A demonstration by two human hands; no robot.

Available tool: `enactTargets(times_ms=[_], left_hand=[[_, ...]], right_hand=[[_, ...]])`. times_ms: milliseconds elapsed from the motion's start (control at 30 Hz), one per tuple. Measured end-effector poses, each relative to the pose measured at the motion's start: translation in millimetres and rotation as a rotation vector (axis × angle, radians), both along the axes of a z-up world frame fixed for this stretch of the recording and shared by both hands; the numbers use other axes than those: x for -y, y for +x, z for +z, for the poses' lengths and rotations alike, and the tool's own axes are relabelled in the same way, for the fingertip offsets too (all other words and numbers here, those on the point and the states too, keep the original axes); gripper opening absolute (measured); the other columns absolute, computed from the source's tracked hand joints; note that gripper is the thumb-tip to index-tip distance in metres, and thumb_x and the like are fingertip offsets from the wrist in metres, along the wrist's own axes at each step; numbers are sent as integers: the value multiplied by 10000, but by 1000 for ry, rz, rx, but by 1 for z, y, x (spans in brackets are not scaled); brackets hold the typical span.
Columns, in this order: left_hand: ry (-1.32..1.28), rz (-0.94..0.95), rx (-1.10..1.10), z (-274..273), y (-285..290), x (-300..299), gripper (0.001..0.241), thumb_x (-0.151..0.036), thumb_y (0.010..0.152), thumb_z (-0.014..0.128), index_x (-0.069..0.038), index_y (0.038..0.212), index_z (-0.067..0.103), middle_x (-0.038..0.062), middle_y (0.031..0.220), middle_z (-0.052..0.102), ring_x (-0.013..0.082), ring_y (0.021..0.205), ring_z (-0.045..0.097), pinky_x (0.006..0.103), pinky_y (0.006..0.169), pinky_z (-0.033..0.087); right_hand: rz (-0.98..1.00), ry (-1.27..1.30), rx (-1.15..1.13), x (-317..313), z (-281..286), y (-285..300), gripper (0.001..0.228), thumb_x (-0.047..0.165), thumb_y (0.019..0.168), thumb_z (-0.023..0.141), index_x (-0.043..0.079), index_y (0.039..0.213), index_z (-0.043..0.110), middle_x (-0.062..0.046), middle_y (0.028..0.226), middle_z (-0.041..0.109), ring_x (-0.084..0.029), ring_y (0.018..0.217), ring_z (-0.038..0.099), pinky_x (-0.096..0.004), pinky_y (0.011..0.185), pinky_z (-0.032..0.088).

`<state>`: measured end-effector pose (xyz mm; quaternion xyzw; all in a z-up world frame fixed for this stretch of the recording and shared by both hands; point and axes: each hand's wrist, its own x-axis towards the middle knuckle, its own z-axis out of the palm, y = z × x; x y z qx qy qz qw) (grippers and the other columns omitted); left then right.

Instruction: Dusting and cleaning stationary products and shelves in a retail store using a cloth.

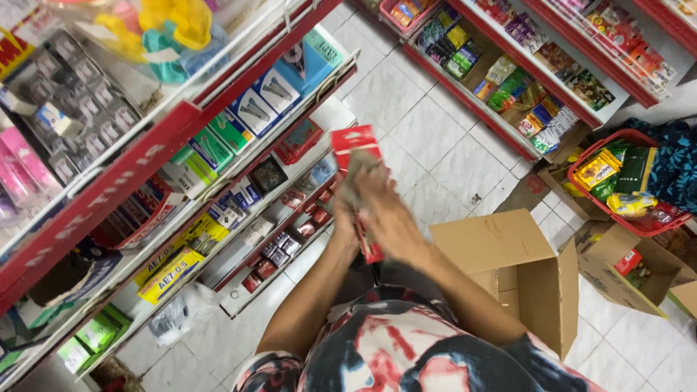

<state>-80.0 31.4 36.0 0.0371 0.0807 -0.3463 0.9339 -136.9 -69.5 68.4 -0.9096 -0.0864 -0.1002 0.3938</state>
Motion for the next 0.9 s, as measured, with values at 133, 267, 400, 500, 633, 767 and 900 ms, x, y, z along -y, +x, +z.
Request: enactTargets(times_ms=[133,267,400,500,633,767,900], left_hand=[[616,44,-124,-3,-22,11,637,-568,996,549,-124,1448,484,128,1371,596,270,1224,591,491,1102,447],[380,133,-12,-8,-5,5,501,-550,998,564,-100,1215,592,102,1073,662,202,919,678,372,835,535],[197,203,234,21,-14,12,321,-483,1001,588,-163,983,613,-25,774,644,92,637,667,220,523,574],[687,234,-96,59,-34,37,497,-417,988,573,-143,1403,588,77,1337,661,211,1221,620,384,1125,437],[694,139,-158,87,-48,43,404,-557,931,650,-157,932,591,-14,754,511,179,650,569,322,597,545],[755,175,-1,37,-34,46,419,-467,1014,521,-149,1285,487,53,1221,478,208,1114,470,353,964,392],[815,207,103,-32,-66,57,538,-399,1077,425,-142,1550,410,103,1571,453,230,1462,395,377,1239,278]], right_hand=[[-82,-20,-28,20,-1,26,584,293,1055,446,3,1558,381,-249,1604,346,-399,1495,280,-540,1236,120],[49,-69,73,-10,-5,-13,564,347,1049,484,34,1518,457,-201,1586,418,-361,1493,332,-536,1244,126],[128,23,-100,7,8,-31,590,373,1034,461,98,1555,422,-130,1641,337,-319,1514,285,-501,1233,176],[30,-41,-52,42,-11,0,578,195,1013,559,37,1546,401,-273,1530,449,-437,1407,430,-583,1181,289],[39,-85,-81,47,-16,-21,571,295,1054,462,41,1560,388,-220,1602,364,-391,1488,286,-525,1228,168],[189,60,-119,37,51,-67,566,320,1036,465,115,1561,414,-116,1639,356,-306,1515,273,-464,1237,139],[103,78,-73,79,6,-29,547,225,1043,422,53,1560,376,-287,1551,402,-434,1451,342,-570,1234,148]])
